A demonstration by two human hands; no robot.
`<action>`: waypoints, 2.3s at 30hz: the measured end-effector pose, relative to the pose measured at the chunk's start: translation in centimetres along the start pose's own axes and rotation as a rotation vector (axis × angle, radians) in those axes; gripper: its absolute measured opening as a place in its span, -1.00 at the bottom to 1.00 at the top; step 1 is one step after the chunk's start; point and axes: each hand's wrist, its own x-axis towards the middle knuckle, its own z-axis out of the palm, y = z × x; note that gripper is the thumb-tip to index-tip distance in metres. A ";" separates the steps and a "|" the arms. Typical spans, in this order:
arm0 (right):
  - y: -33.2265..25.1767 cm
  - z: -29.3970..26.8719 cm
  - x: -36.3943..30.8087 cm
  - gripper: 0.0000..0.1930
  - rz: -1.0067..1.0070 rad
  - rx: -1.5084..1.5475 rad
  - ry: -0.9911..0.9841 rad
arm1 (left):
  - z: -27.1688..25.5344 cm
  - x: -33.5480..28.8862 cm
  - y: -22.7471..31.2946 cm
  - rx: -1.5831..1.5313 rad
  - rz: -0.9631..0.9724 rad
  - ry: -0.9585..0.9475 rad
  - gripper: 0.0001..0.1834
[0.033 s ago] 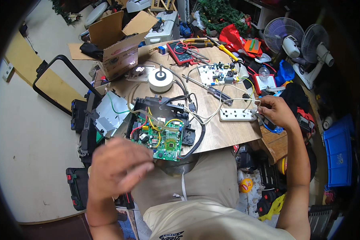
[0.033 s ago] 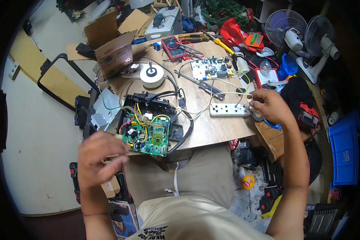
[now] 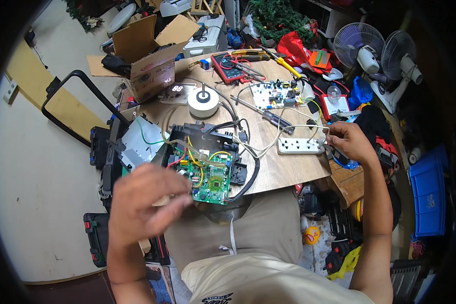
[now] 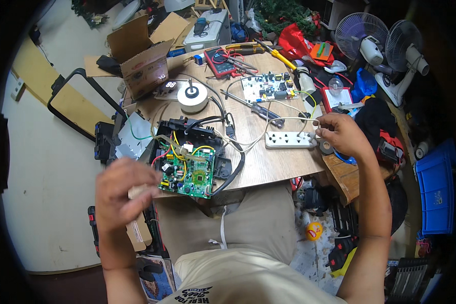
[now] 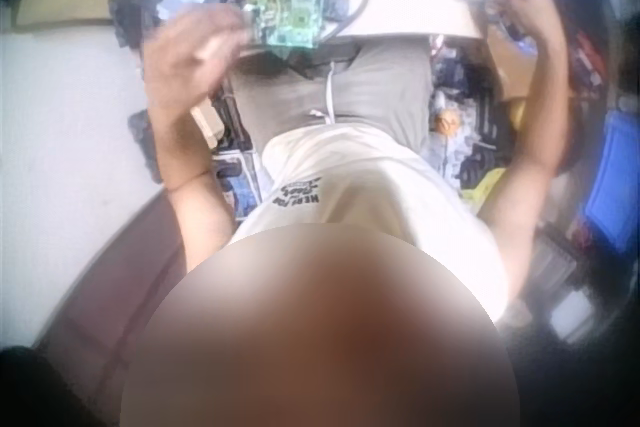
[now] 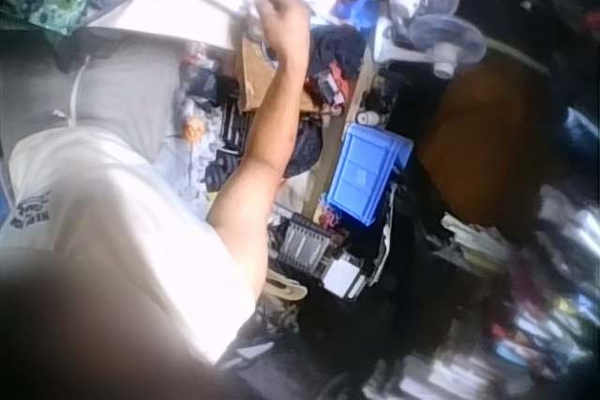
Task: The person unpacks a motor from a cardboard box and places it on a cluttered workbench. They then connect wires to a circuit board, plug a power cord into a power strip, and test the motor by touching its shaft while it spins. The person continues to adjust wires and components on the circuit board.
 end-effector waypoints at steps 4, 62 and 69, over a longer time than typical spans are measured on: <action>0.4 -0.1 0.3 -0.73 0.046 0.080 0.034 | -0.4 4.3 -1.9 0.074 0.055 0.117 -0.84; -20.6 12.5 6.7 -0.84 -0.365 -0.342 -0.154 | 4.7 9.8 -10.6 0.289 0.070 -0.290 -0.78; -20.6 12.3 6.4 -0.85 -0.342 -0.337 -0.159 | 4.6 9.6 -10.5 0.290 0.041 -0.302 -0.78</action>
